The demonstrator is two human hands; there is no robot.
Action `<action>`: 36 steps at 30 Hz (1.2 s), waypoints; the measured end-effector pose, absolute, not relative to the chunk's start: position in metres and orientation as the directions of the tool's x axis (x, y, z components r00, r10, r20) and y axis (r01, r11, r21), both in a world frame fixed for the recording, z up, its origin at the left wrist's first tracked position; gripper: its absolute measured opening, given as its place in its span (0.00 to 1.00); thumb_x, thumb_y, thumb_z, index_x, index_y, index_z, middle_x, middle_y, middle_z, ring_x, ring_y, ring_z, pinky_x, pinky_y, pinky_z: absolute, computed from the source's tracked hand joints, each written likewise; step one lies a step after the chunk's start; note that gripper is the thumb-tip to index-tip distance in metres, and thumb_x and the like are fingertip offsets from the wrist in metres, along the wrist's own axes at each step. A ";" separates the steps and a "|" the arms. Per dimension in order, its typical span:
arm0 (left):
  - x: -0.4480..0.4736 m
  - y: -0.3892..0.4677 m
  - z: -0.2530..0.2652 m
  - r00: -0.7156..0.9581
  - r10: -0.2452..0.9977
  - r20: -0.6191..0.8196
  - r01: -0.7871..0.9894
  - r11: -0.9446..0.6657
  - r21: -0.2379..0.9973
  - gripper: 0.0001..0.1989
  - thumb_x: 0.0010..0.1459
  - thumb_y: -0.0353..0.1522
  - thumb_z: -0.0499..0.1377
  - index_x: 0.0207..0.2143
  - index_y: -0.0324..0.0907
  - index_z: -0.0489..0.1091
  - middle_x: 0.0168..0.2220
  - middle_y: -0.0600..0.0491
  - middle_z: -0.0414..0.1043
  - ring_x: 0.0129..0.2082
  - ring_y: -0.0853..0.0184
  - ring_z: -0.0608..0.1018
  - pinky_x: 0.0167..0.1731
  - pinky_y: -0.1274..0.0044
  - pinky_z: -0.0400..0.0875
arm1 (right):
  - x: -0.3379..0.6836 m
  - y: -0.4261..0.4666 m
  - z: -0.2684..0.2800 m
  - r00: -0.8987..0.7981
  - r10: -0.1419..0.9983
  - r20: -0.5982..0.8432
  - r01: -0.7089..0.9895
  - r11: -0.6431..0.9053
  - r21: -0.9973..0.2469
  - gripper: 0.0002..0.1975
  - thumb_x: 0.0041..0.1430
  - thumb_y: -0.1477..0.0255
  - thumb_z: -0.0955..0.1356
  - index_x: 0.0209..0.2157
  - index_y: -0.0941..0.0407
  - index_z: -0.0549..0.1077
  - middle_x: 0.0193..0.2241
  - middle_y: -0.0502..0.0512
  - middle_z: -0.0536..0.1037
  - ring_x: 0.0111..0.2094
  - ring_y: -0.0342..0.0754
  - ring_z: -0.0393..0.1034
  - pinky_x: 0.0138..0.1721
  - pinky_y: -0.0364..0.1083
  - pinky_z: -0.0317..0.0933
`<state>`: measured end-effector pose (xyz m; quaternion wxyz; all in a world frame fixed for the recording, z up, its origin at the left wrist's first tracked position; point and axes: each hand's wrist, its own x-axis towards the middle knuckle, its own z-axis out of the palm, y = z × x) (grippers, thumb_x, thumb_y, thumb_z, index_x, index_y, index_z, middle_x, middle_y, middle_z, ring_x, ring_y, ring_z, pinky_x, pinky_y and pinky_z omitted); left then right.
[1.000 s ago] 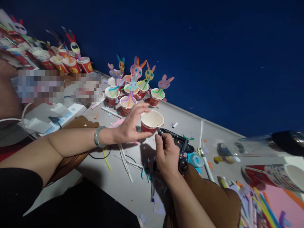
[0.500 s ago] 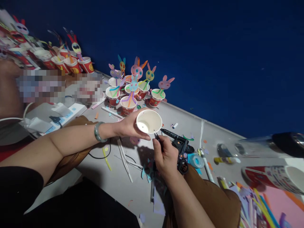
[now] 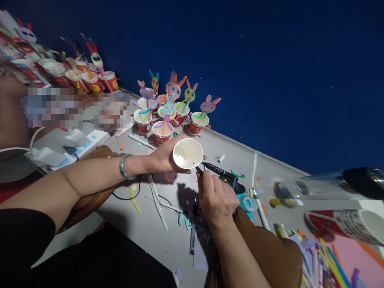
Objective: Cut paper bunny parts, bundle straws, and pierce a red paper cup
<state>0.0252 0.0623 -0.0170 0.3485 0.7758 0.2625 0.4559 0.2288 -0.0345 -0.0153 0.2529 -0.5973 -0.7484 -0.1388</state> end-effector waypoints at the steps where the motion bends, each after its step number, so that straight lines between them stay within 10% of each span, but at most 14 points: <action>1: 0.025 0.062 -0.017 0.445 0.722 0.530 0.086 -0.623 0.778 0.40 0.40 0.48 0.74 0.52 0.41 0.65 0.50 0.43 0.73 0.51 0.54 0.76 0.52 0.62 0.72 | 0.228 -0.034 -0.015 -0.140 0.832 0.537 0.954 0.259 -0.153 0.16 0.67 0.58 0.65 0.37 0.56 0.77 0.22 0.55 0.73 0.22 0.45 0.63 0.26 0.46 0.51; 5: 0.025 0.061 -0.016 0.443 0.713 0.544 0.072 -0.633 0.770 0.38 0.43 0.48 0.72 0.52 0.41 0.65 0.50 0.43 0.73 0.49 0.56 0.77 0.50 0.63 0.73 | 0.226 -0.033 -0.012 -0.080 0.940 0.333 0.713 0.287 -0.639 0.18 0.66 0.55 0.64 0.36 0.55 0.74 0.21 0.51 0.70 0.22 0.44 0.62 0.26 0.44 0.54; 9: 0.025 0.061 -0.017 0.459 0.721 0.519 0.090 -0.619 0.780 0.40 0.42 0.49 0.73 0.53 0.42 0.65 0.50 0.43 0.74 0.50 0.55 0.77 0.51 0.62 0.72 | 0.228 -0.030 -0.007 -0.181 0.979 -0.093 0.234 -0.049 -0.971 0.21 0.62 0.49 0.66 0.31 0.54 0.69 0.17 0.42 0.57 0.17 0.39 0.47 0.18 0.42 0.46; 14: 0.025 0.061 -0.020 0.465 0.715 0.523 0.109 -0.632 0.767 0.41 0.42 0.50 0.72 0.54 0.42 0.65 0.52 0.42 0.73 0.53 0.54 0.76 0.54 0.61 0.71 | 0.230 -0.029 -0.003 -0.263 0.931 -0.252 0.105 -0.232 -0.967 0.22 0.60 0.48 0.67 0.31 0.53 0.68 0.16 0.39 0.50 0.16 0.38 0.39 0.16 0.40 0.40; 19: 0.024 0.063 -0.022 0.458 0.709 0.536 0.117 -0.646 0.754 0.41 0.42 0.47 0.73 0.55 0.41 0.64 0.53 0.41 0.73 0.53 0.53 0.76 0.53 0.60 0.71 | 0.229 -0.031 -0.008 -0.083 0.969 0.232 0.618 0.233 -0.751 0.17 0.64 0.55 0.66 0.34 0.55 0.74 0.21 0.50 0.71 0.21 0.43 0.62 0.24 0.43 0.54; 24: 0.024 0.060 -0.018 0.460 0.748 0.478 0.166 -0.601 0.782 0.41 0.40 0.46 0.74 0.55 0.42 0.65 0.53 0.42 0.73 0.53 0.53 0.76 0.53 0.61 0.71 | 0.226 -0.035 -0.014 -0.083 0.875 0.477 0.886 0.284 -0.367 0.17 0.65 0.57 0.65 0.36 0.56 0.76 0.23 0.55 0.76 0.22 0.44 0.66 0.25 0.44 0.51; 30: 0.023 0.059 -0.017 0.461 0.719 0.520 0.114 -0.629 0.769 0.41 0.42 0.48 0.73 0.55 0.42 0.64 0.53 0.42 0.72 0.53 0.54 0.76 0.54 0.61 0.70 | 0.227 -0.032 -0.003 -0.126 0.992 -0.001 0.394 0.049 -0.918 0.20 0.63 0.51 0.65 0.31 0.54 0.71 0.17 0.45 0.62 0.17 0.40 0.53 0.20 0.42 0.49; 33: 0.024 0.060 -0.019 0.459 0.701 0.546 0.098 -0.650 0.753 0.40 0.43 0.50 0.72 0.54 0.41 0.65 0.51 0.42 0.73 0.51 0.54 0.76 0.52 0.61 0.71 | 0.229 -0.030 0.000 -0.228 0.944 -0.239 0.153 -0.207 -0.966 0.22 0.61 0.48 0.66 0.31 0.54 0.68 0.16 0.40 0.53 0.16 0.38 0.42 0.17 0.41 0.40; 36: 0.025 0.062 -0.021 0.464 0.698 0.545 0.100 -0.653 0.751 0.39 0.43 0.51 0.71 0.53 0.41 0.66 0.50 0.42 0.73 0.50 0.53 0.76 0.51 0.61 0.71 | 0.229 -0.030 -0.001 -0.177 0.975 -0.132 0.270 -0.081 -0.959 0.21 0.62 0.49 0.66 0.31 0.55 0.70 0.16 0.42 0.56 0.16 0.39 0.46 0.18 0.41 0.45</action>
